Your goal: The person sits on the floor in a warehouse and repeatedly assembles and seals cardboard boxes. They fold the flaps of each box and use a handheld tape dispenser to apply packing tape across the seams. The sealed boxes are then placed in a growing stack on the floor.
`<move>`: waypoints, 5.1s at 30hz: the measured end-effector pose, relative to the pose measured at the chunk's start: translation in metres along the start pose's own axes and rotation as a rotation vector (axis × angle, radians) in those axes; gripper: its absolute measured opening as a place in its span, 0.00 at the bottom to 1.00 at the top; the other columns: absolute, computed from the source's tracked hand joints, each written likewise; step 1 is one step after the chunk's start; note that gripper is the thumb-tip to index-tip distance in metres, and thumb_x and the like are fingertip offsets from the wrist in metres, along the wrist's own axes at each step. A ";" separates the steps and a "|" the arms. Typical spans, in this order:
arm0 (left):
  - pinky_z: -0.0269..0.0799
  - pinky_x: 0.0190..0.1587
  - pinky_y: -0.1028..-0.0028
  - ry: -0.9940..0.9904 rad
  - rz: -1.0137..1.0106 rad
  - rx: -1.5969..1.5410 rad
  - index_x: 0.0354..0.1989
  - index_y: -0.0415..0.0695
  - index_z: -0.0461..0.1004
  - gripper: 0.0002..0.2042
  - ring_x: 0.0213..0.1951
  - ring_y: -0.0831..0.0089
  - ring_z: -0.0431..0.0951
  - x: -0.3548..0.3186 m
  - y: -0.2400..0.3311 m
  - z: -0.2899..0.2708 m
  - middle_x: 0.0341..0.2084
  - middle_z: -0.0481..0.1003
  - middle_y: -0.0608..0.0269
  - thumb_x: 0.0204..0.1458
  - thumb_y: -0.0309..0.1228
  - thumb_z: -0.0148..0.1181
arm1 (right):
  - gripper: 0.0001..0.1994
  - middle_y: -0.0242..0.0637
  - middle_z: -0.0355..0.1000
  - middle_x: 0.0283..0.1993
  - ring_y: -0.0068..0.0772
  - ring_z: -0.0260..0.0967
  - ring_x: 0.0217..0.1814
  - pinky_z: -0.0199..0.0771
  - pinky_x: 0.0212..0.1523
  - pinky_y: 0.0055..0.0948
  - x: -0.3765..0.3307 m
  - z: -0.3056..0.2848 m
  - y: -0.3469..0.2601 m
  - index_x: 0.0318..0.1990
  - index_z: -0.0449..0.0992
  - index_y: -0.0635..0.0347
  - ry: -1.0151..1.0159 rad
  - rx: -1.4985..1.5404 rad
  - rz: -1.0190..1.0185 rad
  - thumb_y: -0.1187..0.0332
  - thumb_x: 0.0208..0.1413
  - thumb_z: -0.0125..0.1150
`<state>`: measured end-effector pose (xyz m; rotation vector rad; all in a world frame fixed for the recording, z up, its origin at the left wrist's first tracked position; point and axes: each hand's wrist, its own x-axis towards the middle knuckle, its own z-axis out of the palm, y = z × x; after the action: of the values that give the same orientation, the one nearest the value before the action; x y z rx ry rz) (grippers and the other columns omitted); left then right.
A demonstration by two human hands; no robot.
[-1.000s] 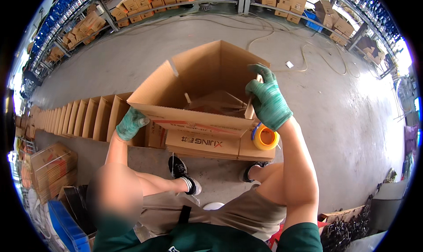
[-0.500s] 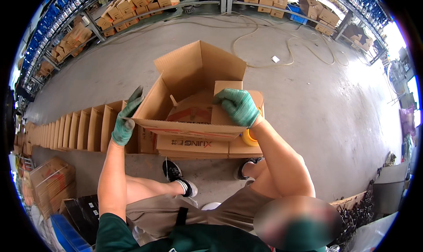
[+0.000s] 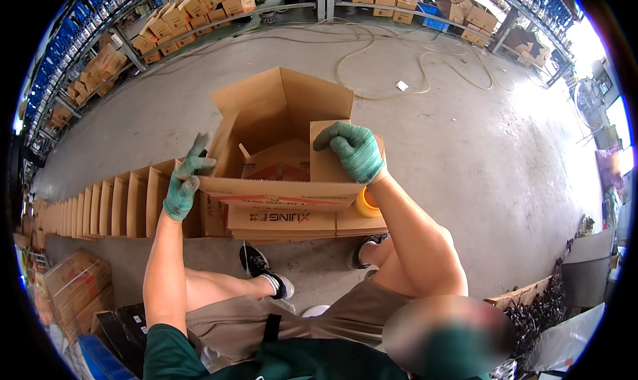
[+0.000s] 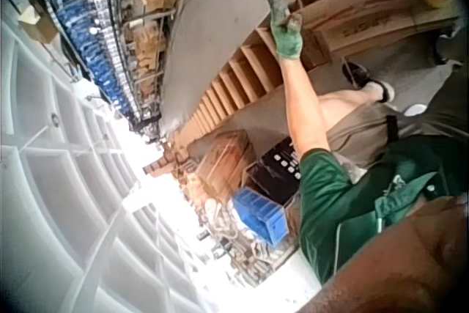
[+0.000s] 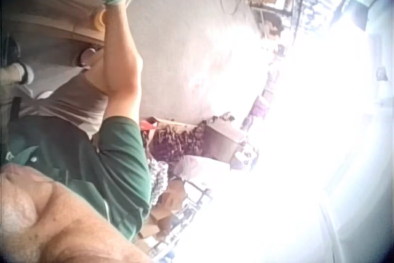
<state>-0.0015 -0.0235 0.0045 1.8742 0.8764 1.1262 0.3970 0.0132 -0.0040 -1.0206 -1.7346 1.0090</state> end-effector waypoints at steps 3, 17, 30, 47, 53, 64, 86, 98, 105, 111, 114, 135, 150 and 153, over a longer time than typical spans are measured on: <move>0.46 0.74 0.54 -0.087 -0.078 0.050 0.42 0.42 0.84 0.31 0.74 0.59 0.52 0.004 -0.009 -0.004 0.66 0.69 0.58 0.55 0.63 0.59 | 0.13 0.35 0.81 0.37 0.28 0.75 0.41 0.74 0.51 0.28 -0.001 -0.001 -0.004 0.36 0.82 0.63 0.060 0.154 0.053 0.77 0.54 0.48; 0.62 0.67 0.62 0.270 -0.289 0.594 0.65 0.44 0.64 0.31 0.65 0.58 0.67 0.028 -0.049 0.019 0.62 0.67 0.46 0.54 0.37 0.70 | 0.20 0.36 0.74 0.51 0.26 0.71 0.54 0.72 0.56 0.26 0.043 -0.012 0.001 0.61 0.70 0.59 0.523 0.213 0.127 0.67 0.63 0.62; 0.58 0.72 0.58 0.241 -0.429 0.032 0.78 0.62 0.40 0.49 0.73 0.61 0.53 0.008 -0.046 0.027 0.75 0.49 0.54 0.54 0.30 0.69 | 0.22 0.37 0.76 0.56 0.27 0.70 0.59 0.68 0.63 0.29 0.006 -0.013 -0.015 0.61 0.74 0.61 0.310 0.393 0.269 0.58 0.65 0.61; 0.49 0.75 0.64 0.201 -0.291 0.282 0.64 0.49 0.69 0.21 0.74 0.63 0.53 0.003 -0.034 0.003 0.72 0.57 0.59 0.63 0.33 0.61 | 0.12 0.45 0.60 0.74 0.38 0.70 0.63 0.70 0.60 0.30 0.006 0.010 0.012 0.39 0.80 0.58 0.155 -0.105 0.056 0.78 0.47 0.55; 0.61 0.67 0.70 0.283 -0.381 0.342 0.56 0.53 0.75 0.13 0.63 0.70 0.66 0.006 -0.040 0.014 0.66 0.64 0.63 0.66 0.25 0.53 | 0.15 0.41 0.58 0.75 0.43 0.68 0.67 0.69 0.63 0.34 0.028 0.009 0.017 0.52 0.77 0.53 0.218 -0.287 0.165 0.71 0.57 0.59; 0.53 0.72 0.65 0.264 -0.583 0.097 0.69 0.60 0.61 0.19 0.69 0.65 0.59 0.010 -0.038 0.010 0.69 0.62 0.57 0.71 0.32 0.44 | 0.25 0.51 0.46 0.78 0.56 0.59 0.73 0.65 0.69 0.41 0.030 0.019 0.028 0.68 0.64 0.56 -0.011 -0.585 0.135 0.64 0.64 0.56; 0.51 0.75 0.67 0.259 -0.450 0.360 0.69 0.50 0.66 0.20 0.75 0.61 0.52 0.005 -0.059 0.006 0.74 0.53 0.52 0.69 0.28 0.45 | 0.23 0.45 0.77 0.50 0.48 0.72 0.49 0.72 0.53 0.38 -0.068 0.001 0.138 0.56 0.75 0.46 -0.275 -0.825 0.646 0.45 0.57 0.59; 0.57 0.73 0.70 0.223 -0.386 0.525 0.67 0.48 0.67 0.21 0.73 0.65 0.58 0.011 -0.058 0.013 0.74 0.55 0.61 0.67 0.22 0.44 | 0.17 0.37 0.76 0.41 0.26 0.72 0.41 0.75 0.47 0.26 0.052 -0.031 -0.046 0.49 0.78 0.66 -0.054 0.270 -0.007 0.63 0.60 0.55; 0.64 0.69 0.67 0.235 -0.404 0.697 0.64 0.47 0.69 0.19 0.69 0.56 0.63 0.008 -0.042 0.016 0.72 0.58 0.60 0.65 0.25 0.47 | 0.21 0.36 0.76 0.37 0.26 0.71 0.40 0.73 0.46 0.27 0.066 -0.008 -0.060 0.44 0.80 0.67 -0.321 -0.063 0.151 0.53 0.59 0.61; 0.77 0.38 0.65 0.511 -0.098 0.778 0.48 0.42 0.74 0.11 0.32 0.65 0.77 0.023 0.005 0.058 0.33 0.77 0.57 0.68 0.35 0.51 | 0.26 0.31 0.70 0.33 0.22 0.65 0.35 0.69 0.40 0.27 0.058 -0.032 -0.040 0.39 0.77 0.66 -0.357 0.009 0.277 0.46 0.57 0.62; 0.68 0.17 0.77 0.385 -0.797 -0.543 0.41 0.47 0.74 0.27 0.21 0.77 0.76 0.037 0.040 0.090 0.29 0.78 0.67 0.63 0.62 0.48 | 0.25 0.28 0.67 0.30 0.20 0.62 0.34 0.67 0.37 0.26 0.056 -0.031 -0.038 0.36 0.76 0.64 -0.349 0.087 0.259 0.46 0.58 0.62; 0.80 0.34 0.67 0.469 -0.550 -0.840 0.47 0.46 0.73 0.10 0.35 0.70 0.80 0.062 0.027 0.131 0.36 0.78 0.61 0.68 0.38 0.50 | 0.18 0.23 0.63 0.28 0.16 0.59 0.32 0.63 0.35 0.23 0.057 -0.032 -0.026 0.31 0.73 0.56 -0.372 0.181 0.237 0.49 0.60 0.62; 0.75 0.42 0.56 0.440 -0.554 0.906 0.46 0.43 0.77 0.14 0.37 0.51 0.81 -0.039 0.074 -0.001 0.34 0.79 0.47 0.64 0.40 0.53 | 0.19 0.24 0.67 0.30 0.17 0.62 0.34 0.65 0.37 0.23 0.054 -0.039 -0.029 0.34 0.75 0.57 -0.365 0.189 0.253 0.48 0.61 0.61; 0.72 0.55 0.58 -0.166 -1.194 1.238 0.56 0.43 0.76 0.23 0.53 0.50 0.77 -0.113 0.114 -0.086 0.50 0.77 0.45 0.57 0.43 0.63 | 0.20 0.25 0.67 0.30 0.18 0.62 0.34 0.65 0.36 0.23 0.057 -0.036 -0.021 0.34 0.75 0.58 -0.373 0.225 0.243 0.48 0.60 0.61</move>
<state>-0.1034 -0.1505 0.0866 1.5846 2.4220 -0.4576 0.4095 0.0656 0.0417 -0.9553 -1.7623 1.5951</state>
